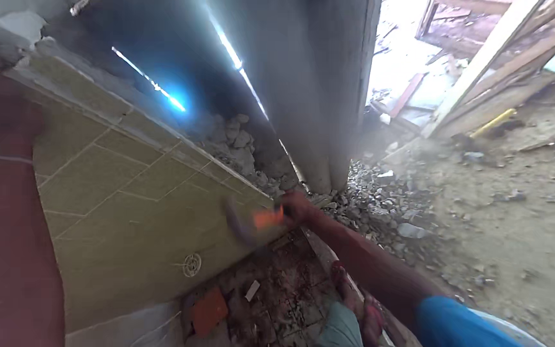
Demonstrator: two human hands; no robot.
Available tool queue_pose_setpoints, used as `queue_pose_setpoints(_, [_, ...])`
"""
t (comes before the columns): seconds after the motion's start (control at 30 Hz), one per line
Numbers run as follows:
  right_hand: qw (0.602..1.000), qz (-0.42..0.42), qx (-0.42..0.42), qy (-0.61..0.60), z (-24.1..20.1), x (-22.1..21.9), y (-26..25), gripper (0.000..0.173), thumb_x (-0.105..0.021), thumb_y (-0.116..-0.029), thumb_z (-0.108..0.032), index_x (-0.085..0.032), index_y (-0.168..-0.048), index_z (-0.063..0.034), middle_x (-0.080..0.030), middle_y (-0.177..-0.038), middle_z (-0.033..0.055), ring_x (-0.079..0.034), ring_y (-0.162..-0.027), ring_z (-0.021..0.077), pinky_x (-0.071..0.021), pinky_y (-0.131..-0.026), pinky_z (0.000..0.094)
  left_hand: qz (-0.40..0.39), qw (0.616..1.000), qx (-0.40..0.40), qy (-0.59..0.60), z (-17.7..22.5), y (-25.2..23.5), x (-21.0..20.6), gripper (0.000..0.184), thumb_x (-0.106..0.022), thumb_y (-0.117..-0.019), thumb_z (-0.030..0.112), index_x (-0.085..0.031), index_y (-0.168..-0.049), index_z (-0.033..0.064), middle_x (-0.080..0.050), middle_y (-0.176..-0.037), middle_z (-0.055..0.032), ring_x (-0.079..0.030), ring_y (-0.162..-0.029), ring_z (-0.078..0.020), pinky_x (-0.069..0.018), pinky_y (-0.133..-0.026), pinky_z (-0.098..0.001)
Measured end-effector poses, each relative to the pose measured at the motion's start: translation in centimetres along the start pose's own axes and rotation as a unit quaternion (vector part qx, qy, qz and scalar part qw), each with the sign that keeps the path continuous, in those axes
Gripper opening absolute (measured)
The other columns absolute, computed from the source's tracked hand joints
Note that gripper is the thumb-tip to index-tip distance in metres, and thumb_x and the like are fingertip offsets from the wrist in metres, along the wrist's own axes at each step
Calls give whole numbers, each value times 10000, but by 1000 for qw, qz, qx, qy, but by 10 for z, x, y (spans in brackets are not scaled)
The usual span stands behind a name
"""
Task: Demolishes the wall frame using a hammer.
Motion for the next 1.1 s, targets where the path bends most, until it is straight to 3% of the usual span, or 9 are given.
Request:
queue_pose_setpoints(0.1, [931,-59,-358,-49,47,-40,25,752,-391,-949,-790,-705,-948,-107,-664,-779,98,-677,-742,280,-564,-707,567,41,998,47,23,-5,3,-2,558,-248,-1119,407,-467,-1485,47,-544,-1444,-240,-512,-1378,-331,-370,-1148,-551])
queue_pose_setpoints(0.17, [904,-78,-414,-76,37,-63,71,777,-374,-936,-820,-691,-900,-111,-640,-738,95,-659,-702,281,-554,-669,567,101,990,92,41,-7,-1,3,766,-238,-1045,668,-590,-1389,81,-637,-1358,-186,-596,-1297,-280,-421,-1115,-529])
queue_pose_setpoints(0.3, [874,-192,-435,-99,6,-94,164,808,-375,-929,-830,-704,-978,-94,-675,-813,129,-688,-783,315,-564,-730,586,96,987,125,25,-46,-22,-23,834,-222,-994,765,-609,-1343,113,-670,-1291,-175,-646,-1216,-293,-474,-1036,-588])
queue_pose_setpoints(0.47, [951,-279,-132,10,-55,-76,136,845,-322,-916,-862,-689,-991,-104,-676,-739,116,-704,-724,315,-569,-667,564,117,989,92,-17,-54,-31,-24,868,-198,-958,810,-473,-1507,196,-580,-1452,-154,-557,-1348,-298,-412,-1104,-609])
queue_pose_setpoints(0.57, [971,-80,191,121,-88,-40,69,810,-319,-875,-902,-628,-805,-157,-608,-621,34,-646,-554,226,-521,-462,442,139,986,74,-46,-45,-28,-16,901,-191,-960,800,-391,-1562,161,-514,-1516,-184,-483,-1421,-322,-361,-1155,-598])
queue_pose_setpoints(0.67, [945,12,294,141,-75,-8,9,832,-316,-874,-896,-636,-821,-129,-631,-674,71,-651,-601,254,-523,-493,447,155,984,80,-29,-34,-18,-6,950,-231,-931,826,-303,-1613,168,-435,-1583,-181,-421,-1463,-343,-294,-1170,-649])
queue_pose_setpoints(0.77, [987,-80,-46,133,-9,-5,-3,819,-355,-931,-797,-715,-965,-62,-720,-803,135,-728,-764,319,-576,-665,563,180,981,71,-14,-30,-12,-2,957,-265,-917,832,-277,-1625,189,-349,-1645,-140,-325,-1521,-322,-174,-1206,-671])
queue_pose_setpoints(0.87, [930,-123,-338,77,10,-32,25,851,-311,-907,-866,-703,-998,-116,-701,-844,131,-711,-826,338,-565,-733,609,194,978,73,-10,-34,-18,-3,938,-268,-911,840,-267,-1628,237,-268,-1684,-106,-252,-1553,-295,-116,-1202,-690])
queue_pose_setpoints(1.1, [909,-275,-310,36,-22,-81,120,901,-276,-884,-902,-695,-1028,-117,-703,-851,137,-717,-847,339,-574,-753,597,191,978,79,-22,-26,-12,0,922,-250,-920,830,-304,-1614,225,-270,-1681,-113,-282,-1537,-318,-141,-1184,-706])
Point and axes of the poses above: each hand's wrist, its own y-axis away from the middle knuckle, its own x-axis out of the back of the hand, z = x × y, the point moved 2 cm from there along -y, towards the middle knuckle
